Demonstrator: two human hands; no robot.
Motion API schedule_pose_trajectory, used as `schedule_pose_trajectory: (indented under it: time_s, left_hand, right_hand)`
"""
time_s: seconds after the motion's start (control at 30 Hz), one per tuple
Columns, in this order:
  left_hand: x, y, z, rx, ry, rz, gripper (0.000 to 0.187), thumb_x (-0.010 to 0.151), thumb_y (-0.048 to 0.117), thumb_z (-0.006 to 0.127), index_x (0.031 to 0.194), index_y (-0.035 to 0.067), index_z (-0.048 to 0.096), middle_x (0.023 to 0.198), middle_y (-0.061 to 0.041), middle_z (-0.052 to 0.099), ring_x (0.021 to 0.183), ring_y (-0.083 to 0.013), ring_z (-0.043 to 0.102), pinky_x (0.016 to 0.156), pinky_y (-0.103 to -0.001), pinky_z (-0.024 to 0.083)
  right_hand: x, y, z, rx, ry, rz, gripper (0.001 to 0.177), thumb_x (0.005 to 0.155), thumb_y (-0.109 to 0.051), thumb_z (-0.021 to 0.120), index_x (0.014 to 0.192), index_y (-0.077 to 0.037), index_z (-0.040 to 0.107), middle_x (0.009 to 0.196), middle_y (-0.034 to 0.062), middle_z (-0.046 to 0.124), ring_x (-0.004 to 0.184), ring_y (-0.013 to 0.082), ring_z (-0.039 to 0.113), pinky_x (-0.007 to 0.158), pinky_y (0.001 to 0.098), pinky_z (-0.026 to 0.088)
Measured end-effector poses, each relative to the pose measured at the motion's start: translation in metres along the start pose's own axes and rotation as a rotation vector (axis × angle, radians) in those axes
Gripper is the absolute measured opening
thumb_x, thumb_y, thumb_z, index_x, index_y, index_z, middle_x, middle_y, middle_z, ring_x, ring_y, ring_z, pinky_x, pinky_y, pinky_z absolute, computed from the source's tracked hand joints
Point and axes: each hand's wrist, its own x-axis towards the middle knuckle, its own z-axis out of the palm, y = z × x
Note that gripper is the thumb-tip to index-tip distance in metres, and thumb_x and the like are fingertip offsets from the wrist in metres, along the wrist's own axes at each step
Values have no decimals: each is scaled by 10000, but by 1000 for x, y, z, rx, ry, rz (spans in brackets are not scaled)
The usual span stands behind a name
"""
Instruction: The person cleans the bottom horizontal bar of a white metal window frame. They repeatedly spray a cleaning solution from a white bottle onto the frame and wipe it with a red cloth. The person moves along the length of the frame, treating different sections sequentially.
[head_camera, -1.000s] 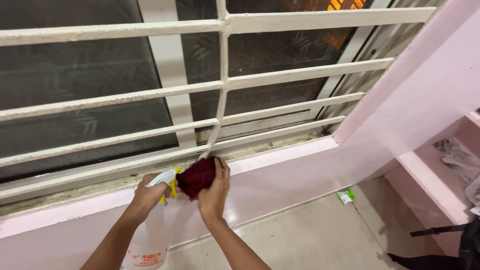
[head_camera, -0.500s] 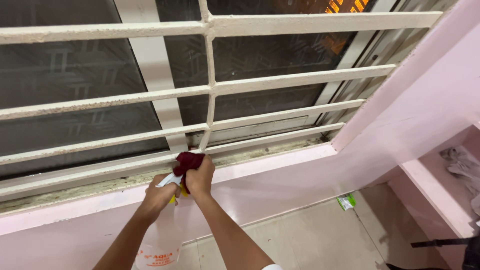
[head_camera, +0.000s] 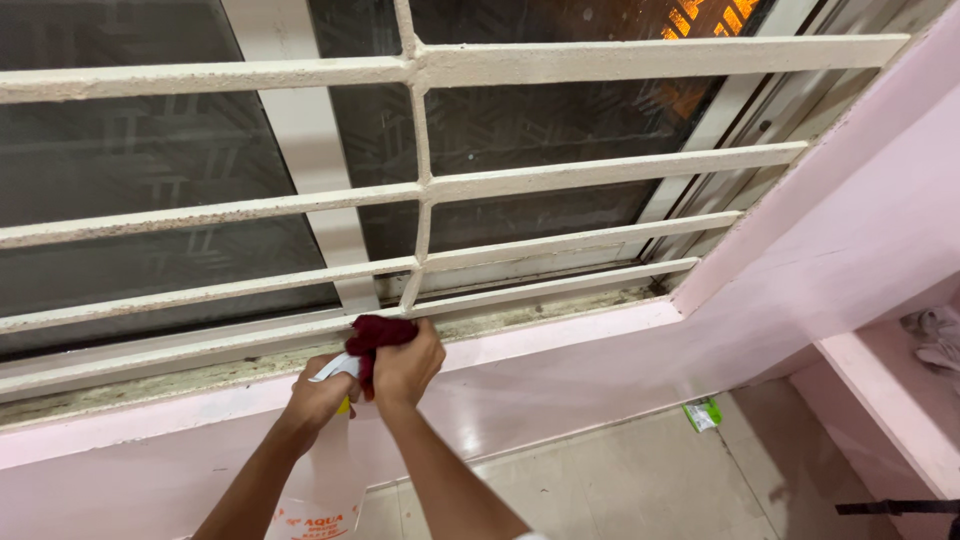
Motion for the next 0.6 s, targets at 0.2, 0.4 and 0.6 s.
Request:
schedule_pose_trajectory:
  time_s: [0.2, 0.4, 0.6]
  left_hand:
    - [5, -6, -1, 45, -11, 54, 223, 658, 72, 558, 768, -95, 655, 707, -180, 676, 621, -275, 629, 615, -397, 524]
    - [-4, 11, 5, 144, 50, 5, 222, 634, 44, 583, 798, -76, 673, 712, -190, 688, 630, -270, 629, 633, -398, 503]
    - [-17, 17, 23, 277, 38, 101, 343, 634, 70, 590, 879, 28, 827, 808, -60, 824, 718, -206, 643, 838, -247, 281]
  right_hand:
    - [3, 13, -16, 7, -137, -97, 198, 686, 114, 623, 859, 38, 683, 810, 222, 722, 823, 417, 711, 799, 441, 549]
    - [23, 18, -48, -77, -318, -244, 370, 651, 204, 568, 921, 18, 741, 909, 199, 736, 901, 384, 724, 847, 414, 563]
    - [47, 9, -84, -152, -242, -427, 469, 644, 208, 642, 1073, 26, 689, 1110, 195, 680, 1046, 410, 641, 913, 450, 508]
